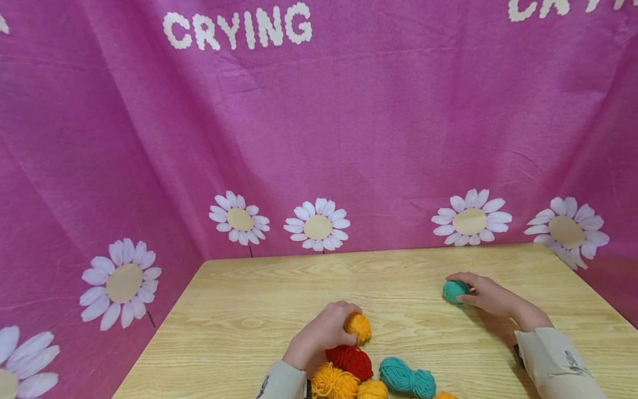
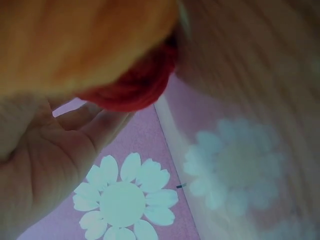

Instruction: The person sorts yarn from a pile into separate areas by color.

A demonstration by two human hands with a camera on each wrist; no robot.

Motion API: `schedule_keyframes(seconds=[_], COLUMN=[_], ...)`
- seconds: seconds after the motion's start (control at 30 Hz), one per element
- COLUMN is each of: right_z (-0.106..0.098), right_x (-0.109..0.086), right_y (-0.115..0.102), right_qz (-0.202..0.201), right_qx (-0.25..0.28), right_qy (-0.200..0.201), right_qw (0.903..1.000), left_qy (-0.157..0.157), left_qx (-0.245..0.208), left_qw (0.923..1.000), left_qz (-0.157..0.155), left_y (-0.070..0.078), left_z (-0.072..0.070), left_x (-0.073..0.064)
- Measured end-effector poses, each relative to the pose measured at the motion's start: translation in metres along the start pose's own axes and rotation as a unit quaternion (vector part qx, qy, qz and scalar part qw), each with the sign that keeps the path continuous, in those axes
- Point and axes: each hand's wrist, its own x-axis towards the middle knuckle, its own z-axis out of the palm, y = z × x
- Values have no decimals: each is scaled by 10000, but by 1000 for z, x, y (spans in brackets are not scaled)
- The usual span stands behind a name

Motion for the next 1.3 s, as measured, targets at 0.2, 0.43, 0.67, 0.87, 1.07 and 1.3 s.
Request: schedule_keyframes(seconds=[0.2,0.43,0.67,0.87,1.07,1.3], right_z=[0,0,0,-1,0,-1], right_x=[0,0,0,-1,-1,-1], right_y=[1,1,0,0,1,0], right_qz=[-66,-101,-10,-37,-26,4], right_qx=[73,60,106,80,81,-60], right_qy=[-10,-30,-48,-3,2,-34], right_qw=[10000,9999,9999,10000,10000,10000], left_qy=[163,185,149,204,324,594], left_qx=[-34,-52,-328,-299,-299,-336], left_qw=[9998,9998,9991,9990,9988,9974], left_qz=[-72,-100,-211,-247,-216,-243], left_y=[-2,-6,-10,-15,-20,-27], left_z=[-3,-4,-7,-12,-11,-11], left_x=[1,2,4,11,15,18])
